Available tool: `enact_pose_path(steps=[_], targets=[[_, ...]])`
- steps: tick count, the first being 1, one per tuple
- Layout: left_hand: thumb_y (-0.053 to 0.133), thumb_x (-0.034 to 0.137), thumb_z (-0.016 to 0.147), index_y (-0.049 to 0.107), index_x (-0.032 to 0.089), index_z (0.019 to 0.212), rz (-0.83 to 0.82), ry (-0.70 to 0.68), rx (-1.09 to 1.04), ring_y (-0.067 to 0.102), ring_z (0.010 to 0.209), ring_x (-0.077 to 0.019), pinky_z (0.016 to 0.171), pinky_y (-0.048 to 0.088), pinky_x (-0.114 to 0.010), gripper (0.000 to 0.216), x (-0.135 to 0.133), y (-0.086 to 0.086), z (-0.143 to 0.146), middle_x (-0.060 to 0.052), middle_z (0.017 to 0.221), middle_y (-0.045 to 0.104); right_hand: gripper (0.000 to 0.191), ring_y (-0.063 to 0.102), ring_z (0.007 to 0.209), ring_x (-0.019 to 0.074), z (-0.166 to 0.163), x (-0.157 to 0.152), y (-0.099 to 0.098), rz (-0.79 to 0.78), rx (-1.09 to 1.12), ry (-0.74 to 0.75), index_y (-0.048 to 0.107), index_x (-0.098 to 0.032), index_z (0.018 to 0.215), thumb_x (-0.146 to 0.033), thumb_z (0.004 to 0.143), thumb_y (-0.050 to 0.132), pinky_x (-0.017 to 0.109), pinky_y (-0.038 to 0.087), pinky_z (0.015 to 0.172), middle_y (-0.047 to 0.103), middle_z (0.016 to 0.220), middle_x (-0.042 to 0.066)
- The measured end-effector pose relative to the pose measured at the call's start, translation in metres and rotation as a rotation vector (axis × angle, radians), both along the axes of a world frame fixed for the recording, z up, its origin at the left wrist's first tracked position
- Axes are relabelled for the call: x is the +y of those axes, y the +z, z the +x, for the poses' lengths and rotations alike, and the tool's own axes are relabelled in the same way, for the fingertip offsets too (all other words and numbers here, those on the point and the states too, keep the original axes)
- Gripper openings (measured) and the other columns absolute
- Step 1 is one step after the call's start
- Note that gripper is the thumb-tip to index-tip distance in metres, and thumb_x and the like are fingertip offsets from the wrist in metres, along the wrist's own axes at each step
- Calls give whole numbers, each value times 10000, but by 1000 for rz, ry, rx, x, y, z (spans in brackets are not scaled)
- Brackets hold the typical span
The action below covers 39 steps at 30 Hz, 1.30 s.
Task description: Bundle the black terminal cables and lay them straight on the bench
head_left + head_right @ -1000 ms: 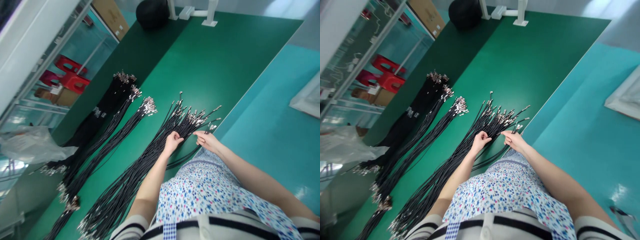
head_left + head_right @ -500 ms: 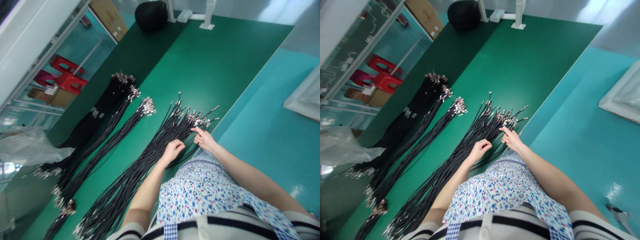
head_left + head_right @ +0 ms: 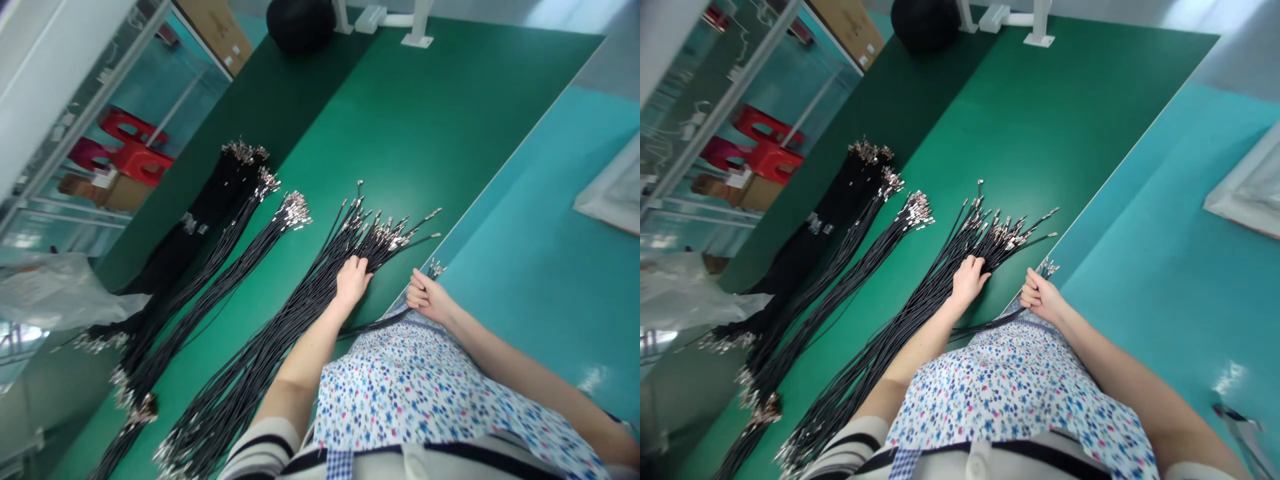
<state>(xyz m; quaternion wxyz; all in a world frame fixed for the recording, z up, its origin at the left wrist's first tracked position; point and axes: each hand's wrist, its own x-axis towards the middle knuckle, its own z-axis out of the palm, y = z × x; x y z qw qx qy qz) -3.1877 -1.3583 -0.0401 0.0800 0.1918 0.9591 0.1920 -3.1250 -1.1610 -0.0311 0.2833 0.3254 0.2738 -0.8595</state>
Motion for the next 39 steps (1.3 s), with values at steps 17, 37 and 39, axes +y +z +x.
enact_pose_path(steps=[17, 37, 39], targets=[[474, 363, 808, 532, 156, 687, 672, 324, -309, 419, 572, -95, 567, 337, -222, 247, -3, 11, 20, 16, 610, 483, 378, 180, 323, 28, -33, -39, 28, 380, 328, 72, 579, -147, 993, -294, 658, 672, 210, 207, 362, 223, 374, -132], [311, 353, 894, 556, 166, 741, 580, 124, -235, 488, 567, -98, 607, 387, -228, 343, 9, 20, 31, -10, 637, 543, 433, 259, 339, 51, -32, -41, 22, 381, 416, 95, 560, -157, 1054, -473, 758, 578, 241, 309, 442, 292, 374, -117], [315, 357, 892, 563, 169, 735, 565, 60, -215, 503, 598, -109, 629, 392, -234, 350, 16, 22, 29, -21, 649, 554, 385, 267, 343, 53, -31, -41, 23, 366, 437, 108, 577, -155, 991, -466, 764, 575, 241, 302, 443, 294, 371, -112]])
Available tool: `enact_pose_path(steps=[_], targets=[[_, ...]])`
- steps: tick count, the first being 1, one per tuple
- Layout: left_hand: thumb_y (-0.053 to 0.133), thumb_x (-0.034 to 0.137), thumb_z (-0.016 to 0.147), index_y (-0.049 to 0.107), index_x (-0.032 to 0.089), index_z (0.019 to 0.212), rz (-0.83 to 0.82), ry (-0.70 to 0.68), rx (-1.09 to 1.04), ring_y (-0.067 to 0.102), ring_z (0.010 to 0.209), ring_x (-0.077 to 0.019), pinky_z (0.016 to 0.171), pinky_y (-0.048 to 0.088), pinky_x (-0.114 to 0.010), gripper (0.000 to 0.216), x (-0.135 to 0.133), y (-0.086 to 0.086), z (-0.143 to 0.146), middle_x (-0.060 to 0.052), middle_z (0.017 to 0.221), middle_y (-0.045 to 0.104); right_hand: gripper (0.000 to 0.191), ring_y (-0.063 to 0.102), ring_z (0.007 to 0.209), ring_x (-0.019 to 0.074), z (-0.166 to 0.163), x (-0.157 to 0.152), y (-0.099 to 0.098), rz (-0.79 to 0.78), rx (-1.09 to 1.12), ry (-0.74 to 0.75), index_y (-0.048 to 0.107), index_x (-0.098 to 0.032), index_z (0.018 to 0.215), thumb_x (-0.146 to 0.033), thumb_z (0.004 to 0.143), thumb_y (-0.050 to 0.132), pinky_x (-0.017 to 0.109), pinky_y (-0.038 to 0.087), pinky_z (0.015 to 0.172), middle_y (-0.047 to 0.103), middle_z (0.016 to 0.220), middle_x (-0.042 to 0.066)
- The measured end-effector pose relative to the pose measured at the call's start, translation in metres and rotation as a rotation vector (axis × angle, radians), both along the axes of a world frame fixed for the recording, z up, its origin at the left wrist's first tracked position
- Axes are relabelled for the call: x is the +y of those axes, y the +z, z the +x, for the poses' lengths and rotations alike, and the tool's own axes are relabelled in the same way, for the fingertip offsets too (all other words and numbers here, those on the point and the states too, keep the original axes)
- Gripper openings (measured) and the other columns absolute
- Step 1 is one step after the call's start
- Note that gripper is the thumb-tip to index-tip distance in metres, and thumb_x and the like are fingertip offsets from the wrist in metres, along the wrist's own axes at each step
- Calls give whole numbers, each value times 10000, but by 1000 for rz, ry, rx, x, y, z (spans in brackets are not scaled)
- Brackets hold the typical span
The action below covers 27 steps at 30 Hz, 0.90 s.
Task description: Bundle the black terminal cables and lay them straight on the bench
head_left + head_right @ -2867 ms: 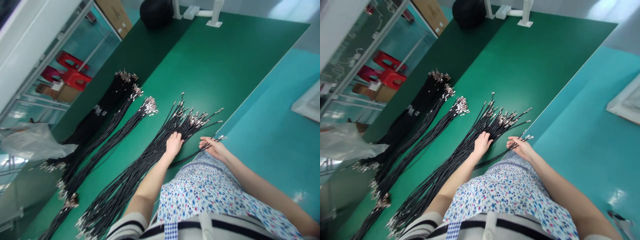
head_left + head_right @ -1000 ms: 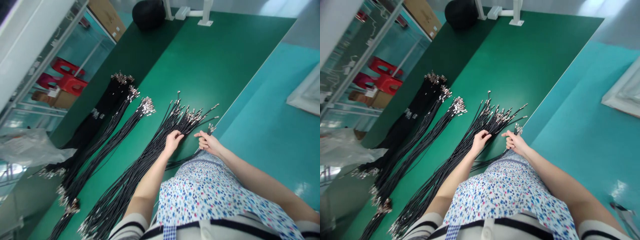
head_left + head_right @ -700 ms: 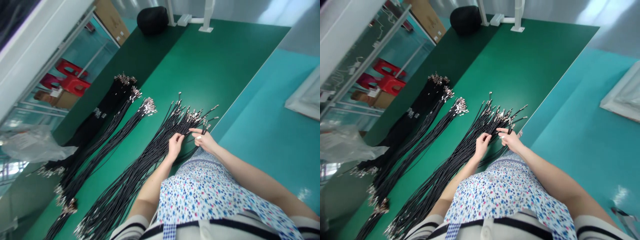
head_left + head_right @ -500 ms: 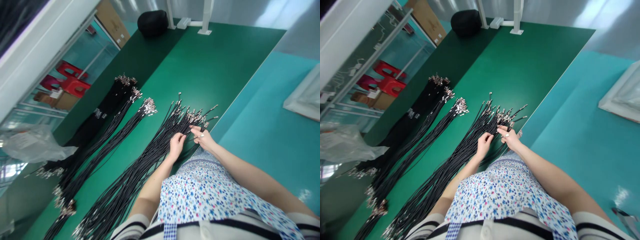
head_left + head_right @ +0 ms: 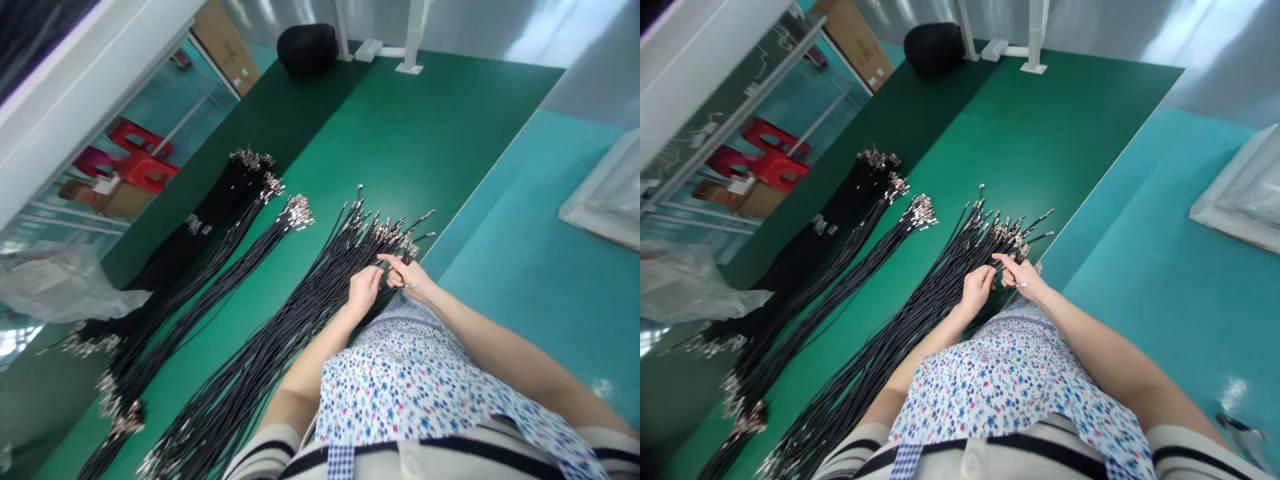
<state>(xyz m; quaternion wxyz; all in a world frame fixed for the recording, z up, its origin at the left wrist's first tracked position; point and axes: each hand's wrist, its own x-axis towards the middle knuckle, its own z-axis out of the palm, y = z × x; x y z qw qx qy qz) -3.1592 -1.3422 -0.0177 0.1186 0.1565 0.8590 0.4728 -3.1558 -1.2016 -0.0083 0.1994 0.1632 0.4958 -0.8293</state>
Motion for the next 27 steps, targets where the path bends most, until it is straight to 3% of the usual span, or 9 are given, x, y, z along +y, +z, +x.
enact_pose_path(steps=[4, 9, 11, 16, 20, 21, 22, 25, 27], targets=[[331, 401, 879, 573, 162, 698, -3, -110, -50, 525, 634, -123, 647, 396, -238, 386, 0, 0, -6, -31, 673, 584, 307, 257, 343, 44, 3, 2, -2, 15, 5, -9, 574, -153, 778, -460, 763, 580, 242, 306, 449, 286, 371, -104], [203, 537, 863, 617, 117, 751, 86, -433, -587, 518, 540, -113, 596, 406, -227, 600, -35, -1, -17, -32, 562, 575, 313, 322, 371, 62, 8, 9, 0, 21, 17, 65, 547, -169, 728, -480, 766, 564, 256, 337, 481, 323, 399, -86], [164, 541, 863, 631, 112, 750, 92, -458, -657, 485, 516, -102, 567, 391, -217, 644, -47, -3, -21, -22, 532, 543, 321, 358, 404, 76, 9, 12, 4, 69, 39, 109, 564, -171, 737, -490, 763, 558, 260, 344, 497, 342, 426, -72], [407, 428, 829, 568, 153, 680, -32, -307, -369, 479, 621, -101, 580, 358, -204, 351, -57, -10, -35, 6, 659, 554, 343, 386, 498, 108, 23, 15, 25, 423, 224, 111, 626, -186, 723, -508, 774, 523, 263, 324, 512, 412, 492, -20], [312, 323, 884, 498, 165, 689, -199, 198, -89, 467, 619, -107, 628, 350, -224, 312, -59, -17, -45, 3, 636, 502, 352, 414, 524, 133, 48, 19, 37, 524, 253, 124, 654, -216, 750, -525, 785, 490, 277, 343, 535, 432, 490, -5], [305, 313, 890, 496, 169, 717, -217, 253, -46, 468, 619, -108, 629, 350, -225, 296, -58, -19, -45, 2, 643, 500, 356, 413, 518, 133, 53, 21, 37, 527, 225, 123, 654, -215, 745, -529, 784, 489, 277, 343, 534, 428, 480, -6], [309, 307, 892, 500, 173, 743, -232, 240, -13, 472, 627, -111, 632, 351, -226, 277, -55, -21, -43, 0, 658, 504, 364, 411, 509, 132, 57, 22, 35, 529, 194, 118, 652, -211, 736, -534, 782, 488, 277, 344, 535, 425, 467, -7], [354, 291, 884, 528, 179, 785, -315, 15, 71, 498, 693, -129, 654, 359, -233, 230, -38, -31, -33, -27, 733, 536, 389, 397, 478, 122, 56, 24, 28, 533, 132, 68, 639, -200, 726, -555, 771, 488, 278, 345, 542, 424, 441, -15], [328, 282, 894, 547, 177, 806, -401, -23, 133, 509, 740, -145, 668, 366, -239, 259, -24, -38, -26, -57, 791, 548, 389, 384, 459, 116, 50, 23, 22, 528, 115, 47, 634, -195, 736, -556, 768, 491, 273, 337, 529, 417, 429, -21]])
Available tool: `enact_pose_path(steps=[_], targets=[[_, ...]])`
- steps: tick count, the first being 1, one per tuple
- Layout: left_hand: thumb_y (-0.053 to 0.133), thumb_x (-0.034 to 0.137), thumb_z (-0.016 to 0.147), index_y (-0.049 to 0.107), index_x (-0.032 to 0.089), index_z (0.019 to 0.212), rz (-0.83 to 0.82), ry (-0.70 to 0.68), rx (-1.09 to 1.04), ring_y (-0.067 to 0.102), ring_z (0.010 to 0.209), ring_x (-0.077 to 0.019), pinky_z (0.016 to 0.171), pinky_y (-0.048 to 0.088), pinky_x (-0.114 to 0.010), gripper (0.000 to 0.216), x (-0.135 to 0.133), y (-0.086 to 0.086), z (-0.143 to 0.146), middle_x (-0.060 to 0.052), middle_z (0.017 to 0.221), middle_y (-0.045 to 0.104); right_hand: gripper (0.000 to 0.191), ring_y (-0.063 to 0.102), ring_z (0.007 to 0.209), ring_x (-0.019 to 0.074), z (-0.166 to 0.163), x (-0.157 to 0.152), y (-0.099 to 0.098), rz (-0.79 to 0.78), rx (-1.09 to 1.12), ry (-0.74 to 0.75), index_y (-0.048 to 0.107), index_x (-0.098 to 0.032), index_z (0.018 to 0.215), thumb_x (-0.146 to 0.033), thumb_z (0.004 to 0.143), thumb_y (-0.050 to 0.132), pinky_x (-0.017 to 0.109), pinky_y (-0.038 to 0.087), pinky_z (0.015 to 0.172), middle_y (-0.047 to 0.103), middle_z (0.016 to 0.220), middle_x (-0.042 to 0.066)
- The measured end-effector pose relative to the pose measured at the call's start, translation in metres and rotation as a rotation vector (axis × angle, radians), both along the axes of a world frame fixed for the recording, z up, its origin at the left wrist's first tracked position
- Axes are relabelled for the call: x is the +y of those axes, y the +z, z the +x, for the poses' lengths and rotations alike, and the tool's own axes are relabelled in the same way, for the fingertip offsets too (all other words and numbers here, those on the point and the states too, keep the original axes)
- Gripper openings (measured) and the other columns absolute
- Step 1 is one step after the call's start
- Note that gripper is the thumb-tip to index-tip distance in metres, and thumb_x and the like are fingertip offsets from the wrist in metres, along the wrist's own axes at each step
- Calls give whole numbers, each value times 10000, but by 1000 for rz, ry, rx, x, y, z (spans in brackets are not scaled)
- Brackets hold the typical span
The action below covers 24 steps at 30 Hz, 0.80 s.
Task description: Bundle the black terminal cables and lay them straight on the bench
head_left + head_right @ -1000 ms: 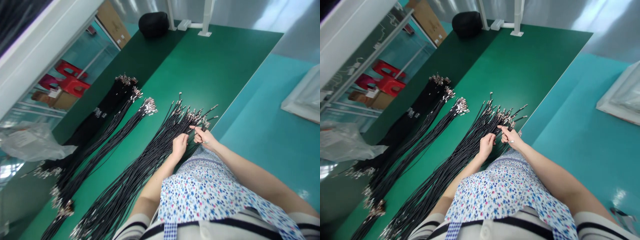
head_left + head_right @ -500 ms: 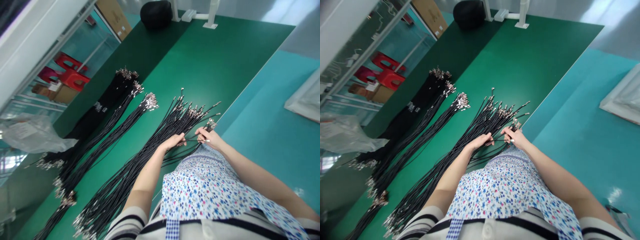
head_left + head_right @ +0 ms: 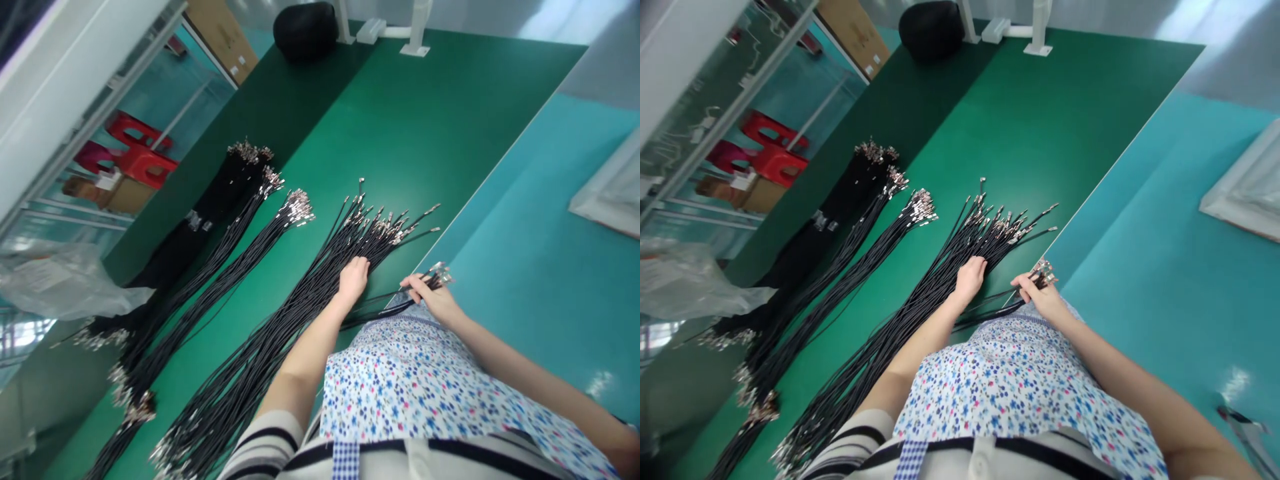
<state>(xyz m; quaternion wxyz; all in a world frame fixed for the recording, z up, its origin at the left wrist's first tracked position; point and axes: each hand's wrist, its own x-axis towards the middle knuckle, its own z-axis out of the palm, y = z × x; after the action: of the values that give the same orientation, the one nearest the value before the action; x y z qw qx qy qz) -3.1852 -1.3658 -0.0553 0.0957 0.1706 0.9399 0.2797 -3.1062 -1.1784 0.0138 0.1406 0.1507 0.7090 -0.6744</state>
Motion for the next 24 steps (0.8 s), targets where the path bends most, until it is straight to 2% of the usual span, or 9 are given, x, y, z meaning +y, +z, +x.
enact_pose_path(steps=[3, 7, 10, 14, 17, 19, 20, 22, 24], targets=[[287, 309, 906, 559, 181, 860, -91, 41, 53, 514, 750, -157, 649, 372, -244, 304, 14, -6, 4, -76, 836, 542, 375, 372, 445, 107, -9, -2, -6, -9, -9, -10, 630, -184, 742, -531, 777, 494, 260, 315, 500, 406, 420, -29], [400, 361, 866, 548, 197, 933, -141, -26, 27, 512, 778, -172, 623, 375, -248, 231, 17, -6, 5, -76, 886, 522, 356, 377, 450, 101, -13, -3, -12, -21, -5, -22, 628, -170, 748, -497, 792, 495, 254, 312, 502, 411, 416, -33], [445, 314, 849, 545, 211, 926, -128, -42, 0, 510, 818, -171, 634, 384, -243, 163, 16, -3, 6, -67, 914, 515, 355, 370, 443, 98, -13, -1, -17, -37, -15, -27, 628, -166, 751, -495, 789, 501, 251, 309, 495, 409, 410, -37], [465, 263, 838, 529, 190, 842, 58, 84, -48, 511, 798, -145, 704, 401, -241, 97, 13, 3, 0, -47, 887, 524, 353, 415, 482, 108, -18, 2, -25, -37, -42, -33, 637, -171, 729, -497, 776, 510, 261, 359, 533, 462, 447, -19], [429, 263, 853, 505, 181, 844, 198, 144, -76, 509, 787, -141, 741, 394, -248, 113, 6, 11, -3, -37, 821, 541, 296, 515, 669, 146, -25, -1, -29, -46, -42, -103, 641, -179, 685, -465, 722, 579, 284, 416, 640, 591, 665, 34], [358, 281, 881, 488, 185, 927, 228, 169, -110, 514, 723, -136, 697, 392, -248, 168, 4, 20, 2, -23, 759, 548, 262, 537, 753, 161, -29, -7, -27, -171, -54, -168, 648, -182, 742, -437, 696, 606, 304, 430, 698, 607, 771, 46], [326, 293, 892, 478, 189, 967, 232, 164, -136, 513, 678, -130, 665, 389, -244, 199, 4, 25, 7, -13, 730, 547, 262, 540, 733, 156, -30, -11, -24, -270, -69, -191, 647, -184, 808, -418, 698, 605, 313, 433, 699, 599, 757, 39], [296, 317, 900, 472, 197, 1000, 244, 97, -205, 509, 609, -120, 611, 379, -233, 236, 7, 34, 22, 0, 699, 544, 284, 500, 585, 114, -31, -20, -18, -470, -95, -217, 620, -189, 939, -353, 708, 595, 310, 434, 658, 535, 616, -13], [285, 330, 902, 485, 200, 987, 285, -4, -272, 523, 612, -119, 602, 384, -229, 254, 13, 41, 39, -1, 716, 559, 291, 407, 475, 78, -29, -27, -12, -571, -91, -194, 601, -188, 969, -265, 688, 604, 281, 414, 602, 430, 500, -66]])
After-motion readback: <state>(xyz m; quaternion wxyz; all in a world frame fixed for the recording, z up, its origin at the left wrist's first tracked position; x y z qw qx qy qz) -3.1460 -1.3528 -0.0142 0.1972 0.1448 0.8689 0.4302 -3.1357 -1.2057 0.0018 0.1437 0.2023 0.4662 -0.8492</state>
